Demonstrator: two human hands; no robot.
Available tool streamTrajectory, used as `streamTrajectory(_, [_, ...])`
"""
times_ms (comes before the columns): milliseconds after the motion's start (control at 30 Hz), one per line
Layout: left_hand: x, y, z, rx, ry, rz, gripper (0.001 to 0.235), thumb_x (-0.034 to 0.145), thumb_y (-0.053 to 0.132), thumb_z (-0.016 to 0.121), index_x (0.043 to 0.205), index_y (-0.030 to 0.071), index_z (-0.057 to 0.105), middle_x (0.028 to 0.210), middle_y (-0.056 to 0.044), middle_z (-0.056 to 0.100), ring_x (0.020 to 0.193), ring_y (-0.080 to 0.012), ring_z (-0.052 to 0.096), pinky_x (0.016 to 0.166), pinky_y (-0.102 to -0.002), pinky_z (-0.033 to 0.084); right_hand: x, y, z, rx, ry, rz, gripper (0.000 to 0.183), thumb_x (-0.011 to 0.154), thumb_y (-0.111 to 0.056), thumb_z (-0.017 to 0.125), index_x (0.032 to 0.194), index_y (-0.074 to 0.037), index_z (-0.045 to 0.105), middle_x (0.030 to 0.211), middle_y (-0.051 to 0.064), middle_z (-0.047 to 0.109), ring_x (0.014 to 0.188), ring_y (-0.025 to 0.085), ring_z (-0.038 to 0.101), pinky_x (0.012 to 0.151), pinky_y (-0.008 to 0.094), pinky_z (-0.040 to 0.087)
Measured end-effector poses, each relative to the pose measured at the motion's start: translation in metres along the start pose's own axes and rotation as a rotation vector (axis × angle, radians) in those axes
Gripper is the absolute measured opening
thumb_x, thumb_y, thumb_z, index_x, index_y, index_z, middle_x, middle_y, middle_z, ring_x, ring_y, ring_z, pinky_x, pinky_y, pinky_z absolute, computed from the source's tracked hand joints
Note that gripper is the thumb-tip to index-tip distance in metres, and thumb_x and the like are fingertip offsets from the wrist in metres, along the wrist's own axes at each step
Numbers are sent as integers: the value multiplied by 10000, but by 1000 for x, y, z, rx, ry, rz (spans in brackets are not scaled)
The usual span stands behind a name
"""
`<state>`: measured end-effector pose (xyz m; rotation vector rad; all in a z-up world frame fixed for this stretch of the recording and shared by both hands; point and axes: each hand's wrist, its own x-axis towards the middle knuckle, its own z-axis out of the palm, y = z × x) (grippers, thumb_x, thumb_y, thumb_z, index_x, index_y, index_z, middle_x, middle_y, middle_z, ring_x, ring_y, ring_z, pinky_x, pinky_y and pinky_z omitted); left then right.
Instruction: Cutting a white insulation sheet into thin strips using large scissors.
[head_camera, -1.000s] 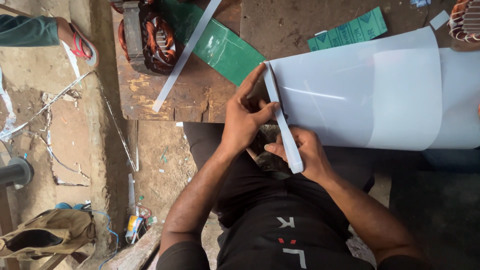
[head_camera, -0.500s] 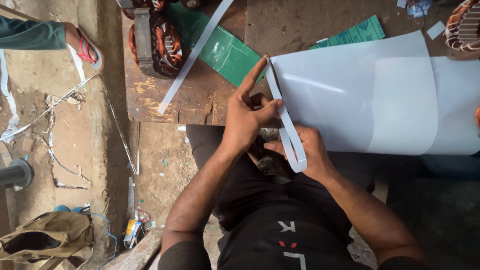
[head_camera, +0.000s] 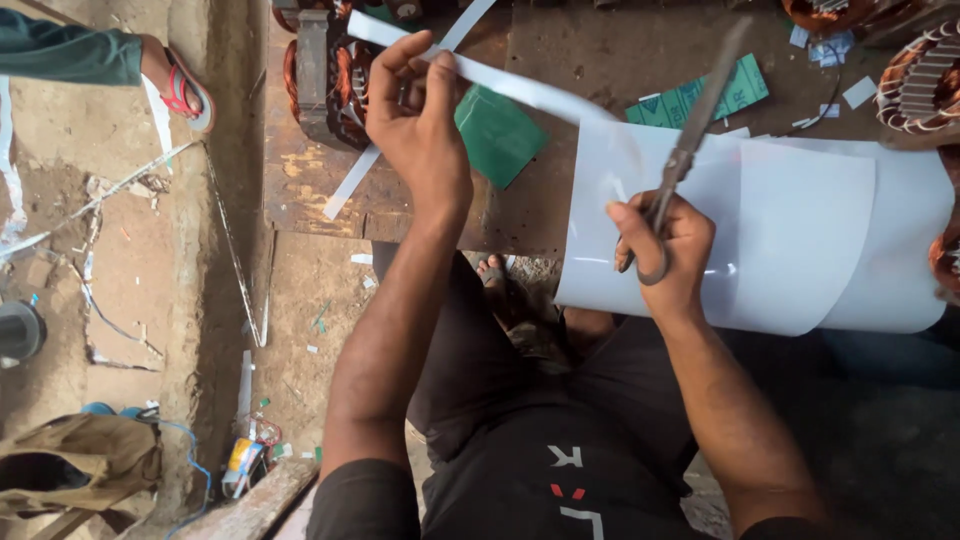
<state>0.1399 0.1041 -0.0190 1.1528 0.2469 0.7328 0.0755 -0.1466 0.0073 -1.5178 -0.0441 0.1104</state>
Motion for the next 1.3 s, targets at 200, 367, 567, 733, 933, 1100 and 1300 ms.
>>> streamTrajectory(200, [-26,20,8,80,-32,-144,391,1002,95,624,1370,79,494,1323,-109,546,1088,-164,634,925,-308,579,-4,12,-5,11,-5,-83,140,984,-71,735,945,15,631,667,49,620,524,98,587,512,241,485])
streamTrajectory(367, [-88,34,-4,434,-232,-42,228,1035,106,672,1247,34,633,1155,-75,633,940,-147,621,818,-283,543,-5,14,-5,10,-17,-88,132,976,-62,734,958,23,634,681,51,624,530,106,593,508,242,483])
streamTrajectory(567, [-202,37,-20,652,-392,-54,179,988,144,738,1030,33,604,930,-106,640,798,-201,618,723,-330,513,5,12,-6,71,-73,-65,134,982,-69,725,978,24,628,673,46,609,508,107,578,480,250,472])
streamTrajectory(733, [-236,24,-30,575,-426,-345,319,928,159,756,1098,19,524,962,-125,661,835,-208,651,750,-343,533,24,10,-7,116,-119,-35,139,973,-82,727,966,16,628,712,34,624,522,101,584,477,247,473])
streamTrajectory(933, [-227,35,-17,457,-534,-107,224,924,10,740,1131,2,655,1142,-123,705,987,-201,695,839,-303,563,60,-4,-4,-129,-178,-264,166,988,-91,758,915,15,653,666,26,613,520,96,581,462,231,456])
streamTrajectory(1100, [-217,24,-7,434,-349,-359,222,893,16,768,1115,31,767,1090,-63,756,789,-97,623,722,-225,528,25,-36,-22,-237,-180,-461,146,999,-56,770,965,34,660,697,51,635,522,99,601,485,214,438])
streamTrajectory(1300, [-214,23,-5,387,-351,-357,231,904,19,770,1132,50,757,1132,-53,743,854,-74,635,749,-213,532,-110,-17,-59,-202,-318,-25,118,809,-51,789,729,-33,706,596,18,648,507,69,589,472,212,436])
